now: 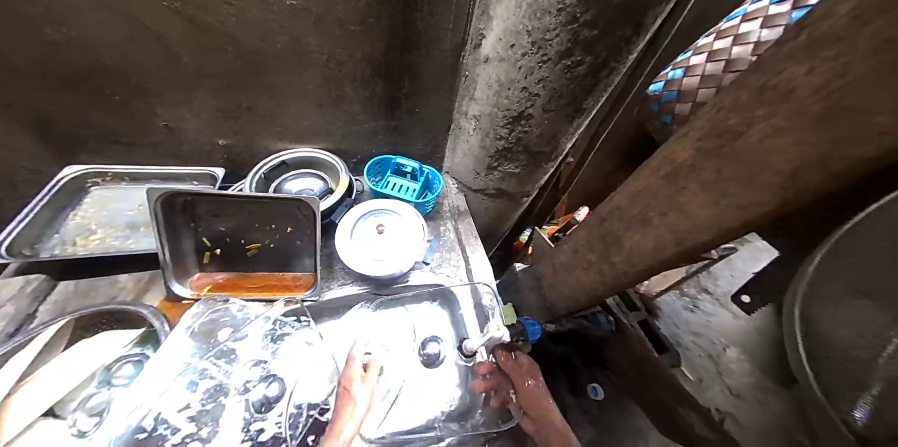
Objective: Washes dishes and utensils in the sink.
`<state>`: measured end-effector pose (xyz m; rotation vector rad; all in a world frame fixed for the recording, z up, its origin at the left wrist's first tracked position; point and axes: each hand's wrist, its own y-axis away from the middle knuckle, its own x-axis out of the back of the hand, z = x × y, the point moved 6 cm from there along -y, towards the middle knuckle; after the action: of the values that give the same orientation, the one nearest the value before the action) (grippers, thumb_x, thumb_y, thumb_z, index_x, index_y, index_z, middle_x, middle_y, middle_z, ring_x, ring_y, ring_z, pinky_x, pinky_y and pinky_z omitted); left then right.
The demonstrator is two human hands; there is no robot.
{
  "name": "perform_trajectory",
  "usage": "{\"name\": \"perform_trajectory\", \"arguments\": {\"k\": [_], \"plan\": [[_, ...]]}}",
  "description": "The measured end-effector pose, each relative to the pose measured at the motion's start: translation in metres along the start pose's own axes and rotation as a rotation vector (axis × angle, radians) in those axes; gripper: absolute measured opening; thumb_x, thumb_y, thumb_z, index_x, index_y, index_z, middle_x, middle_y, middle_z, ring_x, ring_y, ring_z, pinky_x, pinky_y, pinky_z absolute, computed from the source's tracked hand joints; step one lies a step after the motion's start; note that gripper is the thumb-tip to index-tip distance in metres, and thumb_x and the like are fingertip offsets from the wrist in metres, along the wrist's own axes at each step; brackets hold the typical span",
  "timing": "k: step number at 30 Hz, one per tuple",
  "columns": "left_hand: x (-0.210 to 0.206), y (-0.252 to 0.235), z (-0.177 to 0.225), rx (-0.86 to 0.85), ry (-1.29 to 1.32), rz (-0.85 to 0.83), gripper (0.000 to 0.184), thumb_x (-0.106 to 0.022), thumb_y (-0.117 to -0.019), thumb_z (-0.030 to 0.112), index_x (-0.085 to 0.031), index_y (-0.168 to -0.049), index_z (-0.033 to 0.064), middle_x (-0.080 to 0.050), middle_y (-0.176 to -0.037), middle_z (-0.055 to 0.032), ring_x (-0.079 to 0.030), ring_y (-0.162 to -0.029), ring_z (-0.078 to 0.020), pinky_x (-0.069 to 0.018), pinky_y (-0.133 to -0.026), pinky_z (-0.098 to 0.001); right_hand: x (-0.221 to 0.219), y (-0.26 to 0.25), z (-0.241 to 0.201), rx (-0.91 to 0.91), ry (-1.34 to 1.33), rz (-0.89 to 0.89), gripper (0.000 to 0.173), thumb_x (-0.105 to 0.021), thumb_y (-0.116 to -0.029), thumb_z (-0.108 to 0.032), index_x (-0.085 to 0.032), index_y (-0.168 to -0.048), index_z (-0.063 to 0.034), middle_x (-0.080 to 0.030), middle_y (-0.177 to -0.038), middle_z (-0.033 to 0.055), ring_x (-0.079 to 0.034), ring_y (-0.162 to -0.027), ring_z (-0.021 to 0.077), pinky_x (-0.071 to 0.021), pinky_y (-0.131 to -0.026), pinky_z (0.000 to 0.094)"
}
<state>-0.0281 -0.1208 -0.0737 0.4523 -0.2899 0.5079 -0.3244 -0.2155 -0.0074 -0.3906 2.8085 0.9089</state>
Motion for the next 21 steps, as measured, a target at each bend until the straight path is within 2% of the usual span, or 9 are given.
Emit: {"name": "perform_trajectory", "arguments": {"k": [5,7,9,12,15,16,18,20,21], "plan": [[-0.034,0.017,0.018,-0.298,-0.313,-0.077,0.061,-0.048,-0.1037,0.032,-0.04,-0.153,-0.003,-0.034,-0.16,-0.0278,-0.041,-0.145,-0.0419,-0.0363,-0.118,-0.0521,0.022,0.023,-0.004,0.036,-0.01,0.061,0.024,-0.045,-0.1096,-0.02,-0.055,-0.121,-0.0006,-0.075,-0.093,0.0212,-0.076,-0.072,0.0311,-0.0612,-0.052,0.0375],[-0.051,0.02,0.016,-0.463,-0.331,-0.09,0.069,-0.036,-0.105,0.048,-0.045,-0.151,-0.0027,-0.035,-0.16,-0.0284,-0.029,-0.15,-0.0463,-0.0235,-0.123,-0.0584,0.023,0.03,-0.003,0.048,-0.01,0.056,0.022,-0.045,-0.1096,-0.019,-0.056,-0.117,-0.0012,-0.076,-0.092,0.0207,-0.076,-0.071,0.0307,-0.0613,-0.052,0.0371],[-0.071,0.023,0.021,-0.536,-0.298,-0.162,0.076,-0.026,-0.1052,0.057,-0.052,-0.147,-0.0011,-0.04,-0.158,-0.0242,-0.03,-0.151,-0.0432,-0.0179,-0.124,-0.0599,0.022,0.034,0.001,0.063,0.001,0.061,0.022,-0.046,-0.1088,-0.019,-0.056,-0.116,-0.0005,-0.076,-0.091,0.0198,-0.076,-0.071,0.0302,-0.061,-0.051,0.0365],[-0.093,0.04,0.057,-0.694,-0.179,-0.222,0.057,-0.045,-0.1054,0.046,-0.065,-0.133,0.0003,-0.057,-0.145,-0.0187,-0.05,-0.14,-0.0337,-0.0344,-0.12,-0.0516,0.018,0.035,0.011,0.085,0.013,0.081,0.023,-0.046,-0.1085,-0.019,-0.058,-0.116,0.0002,-0.076,-0.09,0.0184,-0.076,-0.071,0.0283,-0.061,-0.051,0.0356],[-0.104,0.051,0.079,-0.981,-0.146,-0.032,0.024,-0.06,-0.0964,0.023,-0.077,-0.103,0.0076,-0.07,-0.125,-0.0116,-0.066,-0.118,-0.026,-0.053,-0.102,-0.0429,0.014,0.036,0.015,0.123,-0.02,0.077,0.024,-0.044,-0.1095,-0.018,-0.056,-0.117,0.0004,-0.076,-0.09,0.0189,-0.076,-0.071,0.0273,-0.0606,-0.052,0.0351],[-0.104,0.049,0.079,-1.028,-0.159,0.005,0.025,-0.059,-0.0973,0.023,-0.077,-0.104,0.0071,-0.07,-0.124,-0.0119,-0.066,-0.117,-0.0262,-0.0537,-0.101,-0.0427,0.013,0.037,0.015,0.146,-0.026,0.064,0.024,-0.042,-0.1094,-0.018,-0.056,-0.116,0.0004,-0.076,-0.09,0.019,-0.076,-0.072,0.0276,-0.0606,-0.052,0.0349],[-0.097,0.04,0.068,-1.012,-0.247,0.019,0.045,-0.055,-0.1008,0.037,-0.07,-0.124,0.0016,-0.067,-0.133,-0.0154,-0.064,-0.124,-0.0312,-0.0512,-0.106,-0.0481,0.015,0.038,0.012,0.185,-0.046,0.059,0.024,-0.041,-0.109,-0.017,-0.058,-0.111,0.0005,-0.076,-0.09,0.019,-0.077,-0.073,0.0278,-0.0605,-0.052,0.0342],[-0.084,0.026,0.043,-0.903,-0.369,0.009,0.07,-0.041,-0.1031,0.055,-0.06,-0.138,-0.0026,-0.057,-0.145,-0.0207,-0.053,-0.136,-0.039,-0.0412,-0.113,-0.0572,0.018,0.039,0.009,0.203,-0.065,0.07,0.024,-0.041,-0.1094,-0.016,-0.058,-0.108,0.0,-0.076,-0.09,0.0188,-0.077,-0.073,0.0275,-0.0608,-0.052,0.0332],[-0.075,0.019,0.029,-0.855,-0.387,0.023,0.07,-0.036,-0.1044,0.053,-0.058,-0.14,-0.0035,-0.053,-0.149,-0.0226,-0.048,-0.14,-0.0414,-0.036,-0.116,-0.0597,0.02,0.038,0.008,0.205,-0.074,0.076,0.024,-0.041,-0.1096,-0.017,-0.058,-0.109,0.0004,-0.076,-0.09,0.0191,-0.077,-0.073,0.0276,-0.0609,-0.053,0.0332]]}}
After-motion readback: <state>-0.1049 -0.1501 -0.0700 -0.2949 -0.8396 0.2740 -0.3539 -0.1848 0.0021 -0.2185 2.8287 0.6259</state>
